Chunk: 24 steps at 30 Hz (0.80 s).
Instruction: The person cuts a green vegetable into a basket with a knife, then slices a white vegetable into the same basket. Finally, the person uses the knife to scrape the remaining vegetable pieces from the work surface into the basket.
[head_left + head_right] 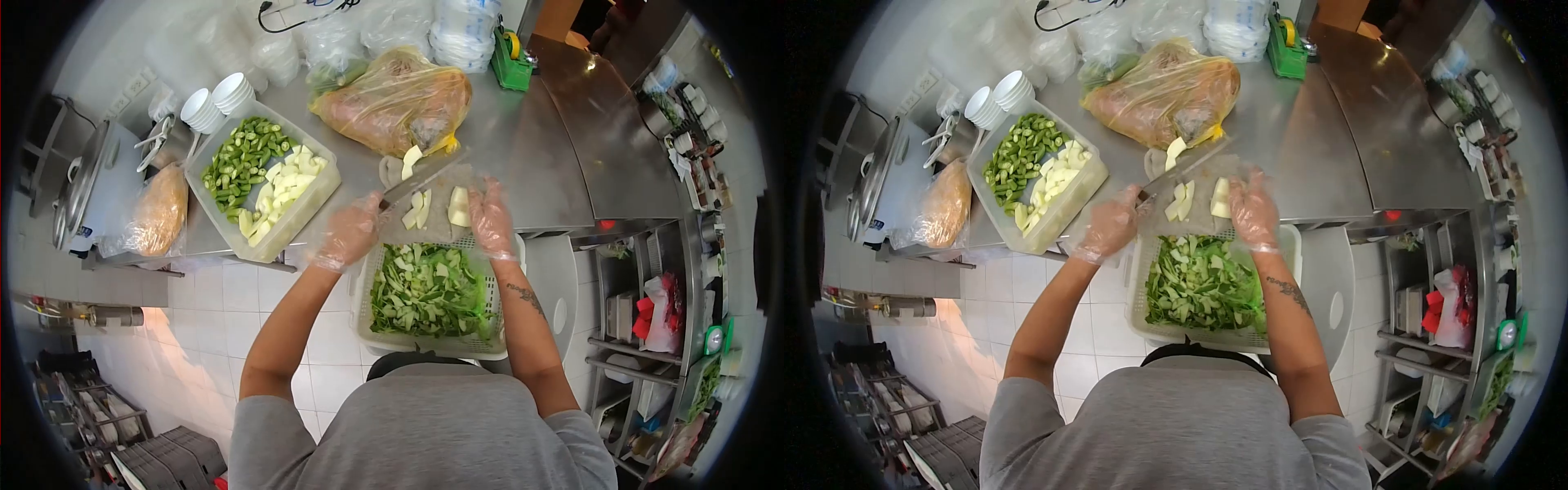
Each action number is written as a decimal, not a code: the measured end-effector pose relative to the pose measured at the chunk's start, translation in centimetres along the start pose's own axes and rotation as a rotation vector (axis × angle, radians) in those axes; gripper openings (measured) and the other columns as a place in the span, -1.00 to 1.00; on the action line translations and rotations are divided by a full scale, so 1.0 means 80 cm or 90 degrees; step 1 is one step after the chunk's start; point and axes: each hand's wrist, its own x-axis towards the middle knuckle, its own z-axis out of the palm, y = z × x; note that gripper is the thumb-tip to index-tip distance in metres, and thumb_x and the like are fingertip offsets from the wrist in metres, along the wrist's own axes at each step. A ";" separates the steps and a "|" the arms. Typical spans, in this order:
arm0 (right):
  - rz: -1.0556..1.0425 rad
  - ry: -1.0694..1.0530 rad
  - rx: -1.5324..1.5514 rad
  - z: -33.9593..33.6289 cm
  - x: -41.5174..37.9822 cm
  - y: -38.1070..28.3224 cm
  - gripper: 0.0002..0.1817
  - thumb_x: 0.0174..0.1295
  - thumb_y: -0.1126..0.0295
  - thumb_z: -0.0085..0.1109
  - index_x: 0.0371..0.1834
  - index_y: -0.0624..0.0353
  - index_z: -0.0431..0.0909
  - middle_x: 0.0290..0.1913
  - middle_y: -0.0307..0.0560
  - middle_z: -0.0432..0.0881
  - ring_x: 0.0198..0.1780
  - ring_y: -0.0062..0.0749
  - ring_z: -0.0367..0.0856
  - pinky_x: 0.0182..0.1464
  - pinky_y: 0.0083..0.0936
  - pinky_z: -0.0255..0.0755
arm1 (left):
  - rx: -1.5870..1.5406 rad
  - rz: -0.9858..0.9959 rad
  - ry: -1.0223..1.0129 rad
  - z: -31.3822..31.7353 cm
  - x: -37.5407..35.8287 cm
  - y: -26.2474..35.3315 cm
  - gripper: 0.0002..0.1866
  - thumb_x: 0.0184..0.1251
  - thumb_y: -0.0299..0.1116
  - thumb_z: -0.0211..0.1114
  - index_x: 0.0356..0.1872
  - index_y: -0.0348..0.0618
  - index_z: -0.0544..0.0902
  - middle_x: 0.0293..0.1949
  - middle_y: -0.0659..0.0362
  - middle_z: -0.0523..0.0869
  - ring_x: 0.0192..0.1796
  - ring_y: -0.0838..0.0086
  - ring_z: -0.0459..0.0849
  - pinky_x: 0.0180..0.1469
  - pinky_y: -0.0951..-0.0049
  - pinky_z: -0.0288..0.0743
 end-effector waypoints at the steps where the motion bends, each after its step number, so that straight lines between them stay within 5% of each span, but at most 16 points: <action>1: -0.032 0.058 -0.067 -0.007 -0.002 -0.011 -0.49 0.31 0.12 0.05 0.07 0.42 0.42 -0.16 0.33 0.59 -0.04 0.24 0.56 0.00 -0.10 0.45 | -0.034 -0.032 0.008 -0.003 -0.002 0.003 -0.65 0.40 -0.17 0.09 0.03 -0.20 0.45 -0.32 -0.10 0.70 -0.29 -0.03 0.68 -0.25 0.04 0.51; 5: -0.171 0.133 -0.243 0.021 -0.014 -0.036 -0.52 0.27 0.16 0.08 0.01 0.43 0.46 -0.26 0.30 0.60 -0.09 0.13 0.60 -0.04 -0.14 0.49 | -0.151 -0.099 0.123 -0.012 -0.017 0.010 -0.68 0.36 -0.22 0.17 0.01 -0.19 0.47 -0.33 -0.06 0.70 -0.30 0.00 0.68 -0.28 0.07 0.51; 8: -0.169 -0.129 -0.196 0.032 -0.010 -0.096 -0.61 0.19 0.19 0.20 -0.14 0.35 0.50 -0.37 0.17 0.61 -0.26 0.01 0.61 -0.17 -0.18 0.49 | -0.207 -0.123 0.168 -0.014 -0.024 0.012 -0.72 0.34 -0.26 0.22 -0.04 -0.18 0.49 -0.34 -0.05 0.69 -0.32 0.02 0.68 -0.29 0.08 0.50; 17: -0.123 -0.331 -0.169 0.081 -0.004 -0.063 -0.68 0.16 0.42 0.12 -0.04 0.35 0.49 -0.14 0.20 0.61 -0.11 0.02 0.62 -0.09 -0.19 0.51 | -0.183 -0.087 0.043 -0.016 -0.028 0.003 -0.67 0.29 -0.16 0.26 -0.06 -0.16 0.52 -0.30 -0.02 0.66 -0.26 0.08 0.66 -0.21 0.19 0.49; 20: -0.293 0.006 0.162 0.080 -0.011 -0.029 -0.70 0.24 0.50 0.09 0.05 0.29 0.47 -0.04 0.11 0.57 -0.07 -0.16 0.59 -0.08 -0.27 0.51 | -0.184 -0.084 0.026 -0.010 -0.018 0.005 -0.62 0.27 -0.11 0.28 -0.06 -0.17 0.53 -0.27 -0.03 0.64 -0.23 0.09 0.65 -0.18 0.18 0.48; 24: -0.049 -0.002 0.393 0.001 -0.014 -0.076 -0.76 0.38 0.42 0.04 0.06 0.23 0.46 -0.03 -0.08 0.52 -0.07 -0.43 0.51 -0.04 -0.48 0.47 | -0.140 -0.027 0.033 0.001 -0.001 0.001 -0.64 0.24 -0.11 0.29 -0.12 -0.17 0.55 -0.29 -0.07 0.63 -0.22 0.03 0.62 -0.16 0.10 0.47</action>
